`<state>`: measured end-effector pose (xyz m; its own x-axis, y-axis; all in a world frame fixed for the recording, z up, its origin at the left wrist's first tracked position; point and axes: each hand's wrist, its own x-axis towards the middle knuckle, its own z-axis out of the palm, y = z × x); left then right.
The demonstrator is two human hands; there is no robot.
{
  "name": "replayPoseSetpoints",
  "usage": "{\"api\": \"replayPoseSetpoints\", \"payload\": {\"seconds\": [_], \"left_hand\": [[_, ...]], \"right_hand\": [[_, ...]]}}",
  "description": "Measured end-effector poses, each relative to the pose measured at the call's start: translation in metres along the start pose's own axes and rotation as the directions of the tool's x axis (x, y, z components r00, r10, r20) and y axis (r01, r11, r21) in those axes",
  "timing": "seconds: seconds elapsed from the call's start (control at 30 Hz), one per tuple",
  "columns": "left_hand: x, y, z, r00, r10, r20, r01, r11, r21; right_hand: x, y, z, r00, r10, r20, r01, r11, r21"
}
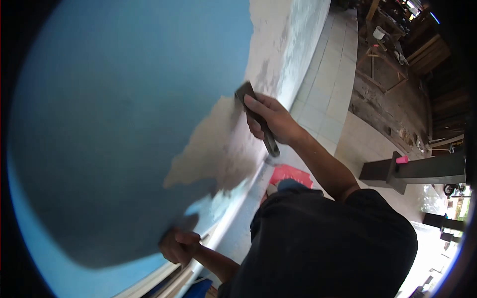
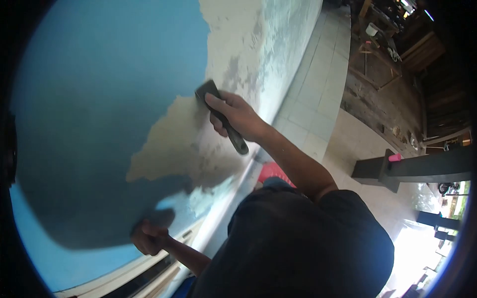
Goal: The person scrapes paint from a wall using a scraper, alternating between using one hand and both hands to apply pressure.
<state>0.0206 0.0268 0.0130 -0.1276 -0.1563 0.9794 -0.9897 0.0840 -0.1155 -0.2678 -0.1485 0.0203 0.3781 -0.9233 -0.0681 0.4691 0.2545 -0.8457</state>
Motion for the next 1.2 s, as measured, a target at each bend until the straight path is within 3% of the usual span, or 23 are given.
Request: {"api": "replayPoseSetpoints", "payload": {"seconds": [0.13,0.27,0.47,0.63,0.83,1.0,1.03,1.13,1.2], "left_hand": [[-0.001,0.001,0.002,1.0,0.006,-0.006,-0.006,0.999,0.04],[0.003,0.001,0.006,0.998,0.051,-0.04,-0.05,0.999,0.02],[0.001,-0.001,0.008,0.997,0.067,-0.037,-0.065,0.997,0.037],[0.002,0.002,0.005,0.998,0.058,-0.031,-0.057,0.998,0.034],[0.004,0.004,0.003,0.999,0.039,-0.004,-0.038,0.998,0.056],[-0.003,0.002,0.005,0.997,0.003,-0.079,0.001,0.998,0.058],[-0.003,0.002,0.003,0.997,0.002,-0.072,0.003,0.998,0.068],[-0.007,-0.001,0.002,0.995,-0.007,-0.096,0.008,1.0,0.012],[-0.003,0.001,0.002,0.996,-0.003,-0.091,0.005,1.0,0.026]], "right_hand": [[0.001,0.008,0.005,0.993,0.073,0.096,-0.082,0.992,0.095],[0.005,-0.002,0.016,0.992,0.078,-0.096,-0.083,0.995,-0.046],[-0.009,-0.001,0.03,0.972,0.186,-0.143,-0.177,0.982,0.07],[-0.009,-0.008,0.043,0.959,0.184,-0.215,-0.163,0.98,0.112],[-0.008,-0.008,0.046,0.955,0.198,-0.219,-0.17,0.975,0.141],[-0.015,-0.004,0.056,0.94,0.279,-0.196,-0.248,0.954,0.166],[-0.008,-0.005,0.053,0.955,0.182,-0.235,-0.153,0.979,0.138],[-0.008,-0.015,0.052,0.96,0.139,-0.244,-0.1,0.981,0.165],[-0.019,-0.009,0.062,0.939,0.251,-0.235,-0.227,0.966,0.125]]}}
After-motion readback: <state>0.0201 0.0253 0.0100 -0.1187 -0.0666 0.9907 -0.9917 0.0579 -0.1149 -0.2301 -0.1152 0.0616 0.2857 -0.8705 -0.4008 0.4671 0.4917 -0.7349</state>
